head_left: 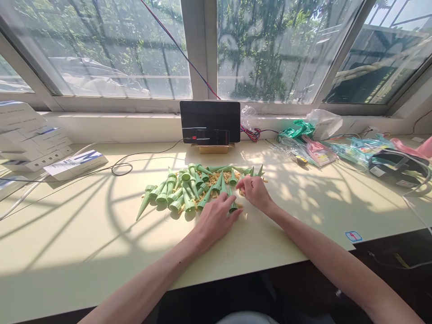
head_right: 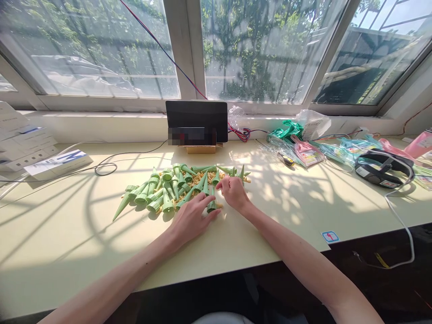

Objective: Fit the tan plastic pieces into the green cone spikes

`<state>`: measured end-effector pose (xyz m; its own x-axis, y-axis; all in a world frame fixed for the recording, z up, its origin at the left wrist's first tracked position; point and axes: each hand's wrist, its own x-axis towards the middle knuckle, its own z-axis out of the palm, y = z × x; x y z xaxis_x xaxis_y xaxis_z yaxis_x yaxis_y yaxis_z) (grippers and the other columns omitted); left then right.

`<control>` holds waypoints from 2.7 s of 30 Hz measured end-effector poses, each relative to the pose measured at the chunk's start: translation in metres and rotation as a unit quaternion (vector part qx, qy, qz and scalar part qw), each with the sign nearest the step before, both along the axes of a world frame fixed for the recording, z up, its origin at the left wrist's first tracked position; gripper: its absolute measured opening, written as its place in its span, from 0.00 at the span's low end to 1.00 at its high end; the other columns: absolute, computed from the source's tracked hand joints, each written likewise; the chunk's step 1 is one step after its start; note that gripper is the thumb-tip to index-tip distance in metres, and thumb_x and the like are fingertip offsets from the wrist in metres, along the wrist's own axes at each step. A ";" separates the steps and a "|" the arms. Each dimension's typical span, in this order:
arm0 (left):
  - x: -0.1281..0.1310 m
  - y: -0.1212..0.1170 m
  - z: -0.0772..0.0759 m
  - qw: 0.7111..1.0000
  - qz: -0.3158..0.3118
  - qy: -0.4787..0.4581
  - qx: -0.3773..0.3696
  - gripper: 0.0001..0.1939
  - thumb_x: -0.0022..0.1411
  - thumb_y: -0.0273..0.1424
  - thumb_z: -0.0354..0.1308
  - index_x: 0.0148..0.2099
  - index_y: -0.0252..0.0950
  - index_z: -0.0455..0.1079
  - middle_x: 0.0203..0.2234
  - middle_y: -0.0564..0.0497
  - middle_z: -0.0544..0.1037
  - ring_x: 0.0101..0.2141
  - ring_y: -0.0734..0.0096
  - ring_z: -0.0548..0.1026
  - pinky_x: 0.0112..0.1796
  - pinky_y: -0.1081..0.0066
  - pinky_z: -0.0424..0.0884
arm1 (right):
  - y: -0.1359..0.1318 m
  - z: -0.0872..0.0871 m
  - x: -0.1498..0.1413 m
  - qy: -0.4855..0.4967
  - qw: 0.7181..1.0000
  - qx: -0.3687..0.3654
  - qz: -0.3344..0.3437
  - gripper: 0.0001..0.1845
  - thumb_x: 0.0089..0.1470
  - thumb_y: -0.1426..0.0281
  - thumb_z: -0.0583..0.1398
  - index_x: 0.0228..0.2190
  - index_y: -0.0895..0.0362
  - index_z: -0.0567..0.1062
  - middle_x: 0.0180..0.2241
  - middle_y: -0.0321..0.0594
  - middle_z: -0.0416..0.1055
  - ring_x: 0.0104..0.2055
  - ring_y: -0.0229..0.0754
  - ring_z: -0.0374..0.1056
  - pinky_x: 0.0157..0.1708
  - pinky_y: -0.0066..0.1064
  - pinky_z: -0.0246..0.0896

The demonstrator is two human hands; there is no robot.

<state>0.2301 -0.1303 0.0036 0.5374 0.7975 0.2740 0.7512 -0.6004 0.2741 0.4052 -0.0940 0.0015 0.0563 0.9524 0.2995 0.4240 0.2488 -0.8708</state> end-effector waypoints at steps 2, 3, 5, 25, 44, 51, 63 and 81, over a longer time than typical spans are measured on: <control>0.000 0.001 -0.001 1.000 0.001 -0.001 -0.005 0.12 0.69 0.39 0.56 0.47 0.39 0.73 0.37 0.48 0.74 0.29 0.67 0.74 0.27 0.69 0.63 | -0.001 0.000 0.000 0.000 1.000 0.000 0.004 0.29 0.64 0.61 0.47 0.19 0.57 0.75 0.15 0.37 0.65 0.18 0.38 0.61 0.24 0.32 0.60; 0.000 0.002 -0.001 1.000 0.002 -0.003 -0.008 0.11 0.69 0.39 0.55 0.47 0.39 0.73 0.37 0.48 0.74 0.29 0.66 0.75 0.28 0.69 0.64 | -0.001 0.001 0.000 -0.001 1.000 0.000 0.005 0.29 0.64 0.60 0.47 0.19 0.57 0.75 0.15 0.37 0.65 0.18 0.38 0.62 0.24 0.31 0.60; -0.001 0.004 -0.001 1.000 0.004 -0.010 -0.014 0.10 0.69 0.38 0.55 0.47 0.39 0.73 0.37 0.48 0.74 0.30 0.66 0.75 0.29 0.69 0.64 | -0.002 0.002 -0.001 -0.006 1.000 -0.001 0.009 0.29 0.64 0.59 0.47 0.20 0.58 0.75 0.15 0.37 0.65 0.18 0.39 0.62 0.24 0.31 0.61; -0.009 0.013 0.004 0.980 0.017 -0.200 0.016 0.09 0.70 0.31 0.51 0.45 0.37 0.73 0.32 0.51 0.74 0.23 0.76 0.67 0.28 0.73 0.63 | -0.004 0.010 0.003 0.004 0.999 0.003 0.043 0.22 0.60 0.63 0.51 0.20 0.58 0.74 0.17 0.36 0.67 0.19 0.37 0.62 0.22 0.29 0.60; -0.002 -0.007 -0.001 0.972 -0.223 -0.077 -0.017 0.16 0.72 0.36 0.48 0.35 0.38 0.73 0.23 0.51 0.72 0.22 0.73 0.68 0.27 0.69 0.61 | 0.000 0.014 0.009 -0.116 0.990 0.075 0.000 0.29 0.68 0.58 0.48 0.20 0.56 0.72 0.20 0.39 0.72 0.20 0.38 0.63 0.26 0.31 0.56; -0.002 -0.006 -0.002 0.972 -0.225 -0.070 -0.019 0.19 0.72 0.36 0.46 0.32 0.37 0.72 0.22 0.50 0.71 0.22 0.74 0.66 0.26 0.69 0.60 | 0.000 0.012 0.008 -0.107 0.992 0.072 -0.002 0.32 0.68 0.55 0.47 0.17 0.57 0.69 0.19 0.37 0.71 0.19 0.35 0.63 0.27 0.28 0.57; -0.002 -0.006 -0.001 0.973 -0.221 -0.063 -0.010 0.19 0.71 0.32 0.46 0.26 0.38 0.66 0.20 0.52 0.67 0.20 0.74 0.62 0.25 0.68 0.57 | -0.003 0.016 0.012 -0.188 0.976 0.107 -0.012 0.18 0.67 0.60 0.53 0.34 0.57 0.75 0.19 0.33 0.67 0.20 0.36 0.57 0.25 0.28 0.50; 0.000 -0.003 -0.008 0.967 -0.238 -0.087 0.021 0.16 0.66 0.26 0.50 0.24 0.36 0.61 0.19 0.56 0.61 0.20 0.77 0.54 0.23 0.70 0.51 | -0.008 -0.008 0.037 -0.261 0.952 0.149 0.055 0.07 0.56 0.74 0.58 0.36 0.59 0.76 0.27 0.38 0.74 0.21 0.34 0.60 0.28 0.27 0.54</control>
<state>0.2298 -0.1336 -0.0049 0.7837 0.4574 0.4203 0.3313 -0.8801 0.3400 0.4421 -0.1022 -0.0065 -0.2697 0.8123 0.5171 0.7373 0.5196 -0.4316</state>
